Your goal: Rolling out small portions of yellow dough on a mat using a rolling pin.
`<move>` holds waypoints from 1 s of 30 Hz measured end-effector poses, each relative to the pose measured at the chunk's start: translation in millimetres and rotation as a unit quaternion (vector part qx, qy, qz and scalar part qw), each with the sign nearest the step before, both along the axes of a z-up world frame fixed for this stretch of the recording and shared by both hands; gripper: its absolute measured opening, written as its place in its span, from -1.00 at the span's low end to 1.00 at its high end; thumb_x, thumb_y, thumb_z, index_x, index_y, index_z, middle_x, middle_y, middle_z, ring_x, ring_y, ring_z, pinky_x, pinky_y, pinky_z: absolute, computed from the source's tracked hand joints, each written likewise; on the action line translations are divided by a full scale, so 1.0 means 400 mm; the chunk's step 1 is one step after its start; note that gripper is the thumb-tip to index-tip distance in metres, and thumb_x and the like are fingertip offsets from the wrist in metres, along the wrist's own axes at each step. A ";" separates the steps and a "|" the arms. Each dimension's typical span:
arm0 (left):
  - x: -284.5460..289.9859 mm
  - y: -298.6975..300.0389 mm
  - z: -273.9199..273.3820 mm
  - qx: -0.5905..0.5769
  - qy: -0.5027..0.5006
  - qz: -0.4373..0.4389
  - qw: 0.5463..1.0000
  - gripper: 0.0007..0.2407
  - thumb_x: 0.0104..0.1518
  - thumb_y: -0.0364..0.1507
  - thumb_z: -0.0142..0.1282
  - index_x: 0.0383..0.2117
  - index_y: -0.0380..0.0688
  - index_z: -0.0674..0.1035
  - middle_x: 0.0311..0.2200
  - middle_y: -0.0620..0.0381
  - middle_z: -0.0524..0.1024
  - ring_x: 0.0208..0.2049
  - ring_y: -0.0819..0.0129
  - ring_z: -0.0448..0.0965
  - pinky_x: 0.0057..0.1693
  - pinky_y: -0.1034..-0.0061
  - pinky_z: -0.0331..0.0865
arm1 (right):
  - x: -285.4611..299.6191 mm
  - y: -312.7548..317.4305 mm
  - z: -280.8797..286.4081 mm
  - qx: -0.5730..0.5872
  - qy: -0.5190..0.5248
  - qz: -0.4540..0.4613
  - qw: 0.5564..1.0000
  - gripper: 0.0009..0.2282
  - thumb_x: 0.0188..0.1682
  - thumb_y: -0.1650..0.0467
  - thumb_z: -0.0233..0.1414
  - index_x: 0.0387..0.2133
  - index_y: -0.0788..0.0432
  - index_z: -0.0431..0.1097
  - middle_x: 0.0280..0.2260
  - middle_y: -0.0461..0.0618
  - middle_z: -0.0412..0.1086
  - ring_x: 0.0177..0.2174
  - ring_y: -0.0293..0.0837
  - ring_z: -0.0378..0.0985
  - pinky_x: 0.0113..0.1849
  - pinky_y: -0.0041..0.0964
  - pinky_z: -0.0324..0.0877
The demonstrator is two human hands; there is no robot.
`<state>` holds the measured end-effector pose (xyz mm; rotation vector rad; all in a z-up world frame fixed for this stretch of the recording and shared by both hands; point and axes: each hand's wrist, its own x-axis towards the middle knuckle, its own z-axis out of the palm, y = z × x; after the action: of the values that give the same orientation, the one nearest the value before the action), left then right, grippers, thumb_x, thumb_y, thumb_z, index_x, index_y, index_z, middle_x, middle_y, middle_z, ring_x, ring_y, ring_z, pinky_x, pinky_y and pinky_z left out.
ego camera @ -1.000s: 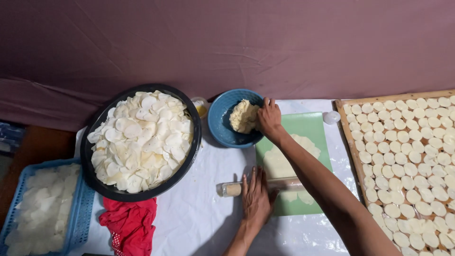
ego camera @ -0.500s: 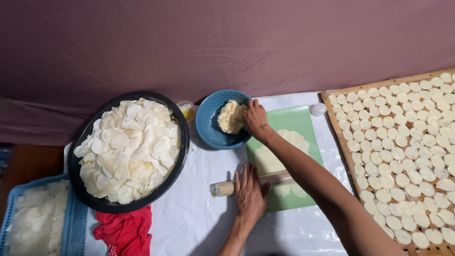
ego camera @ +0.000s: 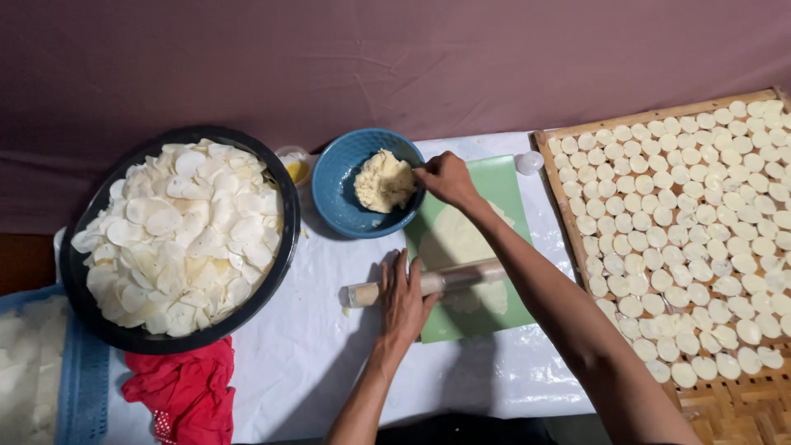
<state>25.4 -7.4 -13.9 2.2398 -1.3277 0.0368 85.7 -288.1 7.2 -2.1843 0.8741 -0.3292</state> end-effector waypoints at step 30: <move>0.002 0.021 0.022 -0.057 -0.025 -0.062 0.996 -0.78 0.16 -0.48 0.19 -0.08 -0.14 0.55 -0.04 0.01 0.55 0.02 0.06 0.50 0.08 0.26 0.37 | -0.534 0.466 -0.078 -0.207 0.127 0.027 0.970 -0.58 0.14 0.20 -0.17 0.20 0.09 0.33 -0.26 0.02 0.18 -0.21 0.06 0.26 -0.15 -0.10 0.24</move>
<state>26.4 1.0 -5.0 2.0701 -1.4518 0.1222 -127.9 -101.8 -24.2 -2.6776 0.9474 -0.2209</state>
